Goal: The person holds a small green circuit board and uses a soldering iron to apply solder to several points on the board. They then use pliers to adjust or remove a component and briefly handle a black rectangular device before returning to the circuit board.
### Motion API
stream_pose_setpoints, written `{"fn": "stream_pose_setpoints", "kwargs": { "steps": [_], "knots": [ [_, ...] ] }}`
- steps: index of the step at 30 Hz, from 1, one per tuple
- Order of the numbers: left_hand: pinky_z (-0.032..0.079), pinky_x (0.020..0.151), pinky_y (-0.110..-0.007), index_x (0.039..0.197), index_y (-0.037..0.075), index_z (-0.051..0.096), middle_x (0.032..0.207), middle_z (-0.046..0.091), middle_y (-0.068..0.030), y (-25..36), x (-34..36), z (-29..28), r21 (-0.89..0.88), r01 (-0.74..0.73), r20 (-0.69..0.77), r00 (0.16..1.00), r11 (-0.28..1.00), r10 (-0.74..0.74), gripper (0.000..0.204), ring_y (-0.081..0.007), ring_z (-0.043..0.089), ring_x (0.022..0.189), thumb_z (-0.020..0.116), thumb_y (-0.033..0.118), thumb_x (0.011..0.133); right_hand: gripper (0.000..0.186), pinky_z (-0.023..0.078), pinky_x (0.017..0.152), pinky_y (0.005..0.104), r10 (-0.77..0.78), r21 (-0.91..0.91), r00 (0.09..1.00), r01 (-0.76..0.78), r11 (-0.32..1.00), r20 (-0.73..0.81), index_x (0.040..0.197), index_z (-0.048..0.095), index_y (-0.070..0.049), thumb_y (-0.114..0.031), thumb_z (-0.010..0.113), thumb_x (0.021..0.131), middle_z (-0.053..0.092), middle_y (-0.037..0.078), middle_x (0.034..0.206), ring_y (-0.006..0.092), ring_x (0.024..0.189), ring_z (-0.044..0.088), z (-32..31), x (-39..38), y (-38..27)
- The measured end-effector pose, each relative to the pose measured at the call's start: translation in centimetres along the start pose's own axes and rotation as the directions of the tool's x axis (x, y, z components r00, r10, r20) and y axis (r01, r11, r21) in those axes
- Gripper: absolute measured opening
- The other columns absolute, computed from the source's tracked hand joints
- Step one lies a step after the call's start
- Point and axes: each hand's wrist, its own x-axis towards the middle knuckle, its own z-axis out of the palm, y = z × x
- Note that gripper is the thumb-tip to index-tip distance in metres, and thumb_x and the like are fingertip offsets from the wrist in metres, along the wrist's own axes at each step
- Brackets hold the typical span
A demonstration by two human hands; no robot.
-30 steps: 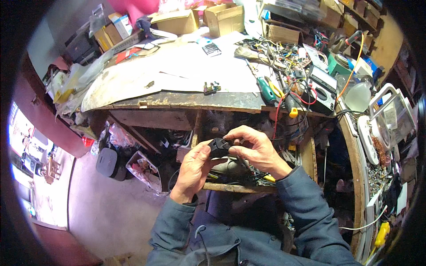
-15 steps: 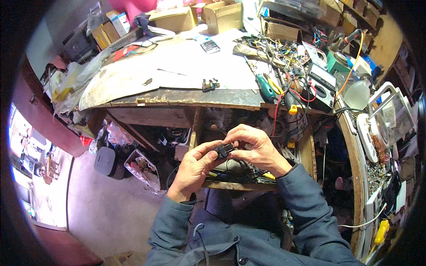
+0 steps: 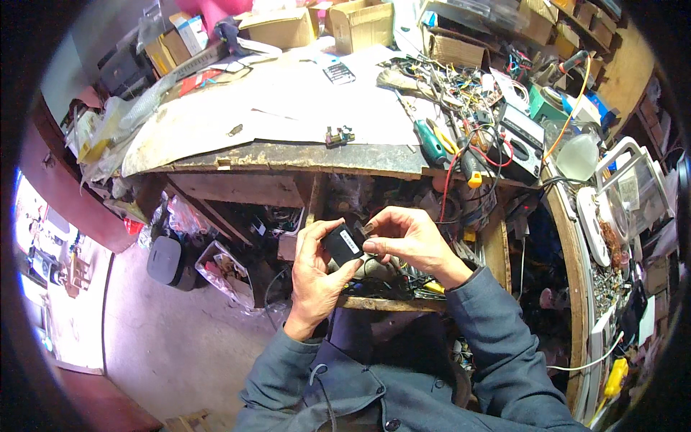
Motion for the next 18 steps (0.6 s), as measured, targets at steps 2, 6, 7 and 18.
{"fn": "stream_pose_setpoints", "kwargs": {
  "steps": [2, 6, 7, 18],
  "knots": [
    [0.048, 0.105, -0.033, 0.134, 0.006, 0.047, 0.13, 0.057, -0.0091, 0.5, -0.1, 0.6, -0.082, 0.04, -0.006, 0.999, 0.996, -0.04, 0.066, -0.0182, 0.058, 0.118, 0.074, -0.014, 0.077, 0.027, 0.053, 0.059, 0.0217, 0.025, -0.02, 0.999, -0.025, 0.999, 0.026, 0.105, 0.067, -0.001, -0.012, 0.082, 0.086, 0.07, 0.003, 0.088, 0.006, 0.07, 0.064, -0.1, 0.0, 0.1],
    [0.048, 0.103, -0.031, 0.13, 0.004, 0.051, 0.126, 0.058, -0.0076, 0.5, -0.5, 0.6, -0.067, 0.002, -0.016, 1.0, 0.998, -0.003, 0.059, -0.0173, 0.059, 0.116, 0.071, -0.016, 0.078, 0.025, 0.054, 0.06, 0.0215, 0.011, -0.028, 0.999, -0.009, 1.0, 0.051, 0.105, 0.068, -0.002, -0.011, 0.081, 0.086, 0.071, 0.003, 0.088, 0.0062, 0.073, 0.064, 0.3, -0.2, -0.1],
    [0.048, 0.103, -0.031, 0.131, 0.004, 0.051, 0.124, 0.059, -0.0081, 0.4, -0.7, 0.6, -0.06, 0.008, -0.026, 1.0, 0.998, -0.009, 0.059, -0.0176, 0.059, 0.116, 0.07, -0.016, 0.079, 0.025, 0.053, 0.06, 0.0213, -0.001, -0.025, 0.998, 0.003, 1.0, 0.056, 0.105, 0.068, -0.002, -0.011, 0.081, 0.086, 0.071, 0.003, 0.088, 0.0061, 0.074, 0.064, 0.4, -0.2, -0.3],
    [0.052, 0.098, -0.03, 0.129, 0.002, 0.06, 0.119, 0.065, -0.0071, 1.0, -0.5, 0.4, -0.195, 0.073, -0.03, 0.996, 0.978, -0.08, 0.052, -0.0165, 0.063, 0.111, 0.07, -0.015, 0.08, 0.028, 0.048, 0.068, 0.0214, -0.073, -0.135, 0.997, 0.075, 0.988, 0.023, 0.102, 0.072, -0.004, -0.008, 0.086, 0.078, 0.066, -0.004, 0.083, 0.0036, 0.075, 0.055, 0.5, -0.4, -0.5]
  ]
}}
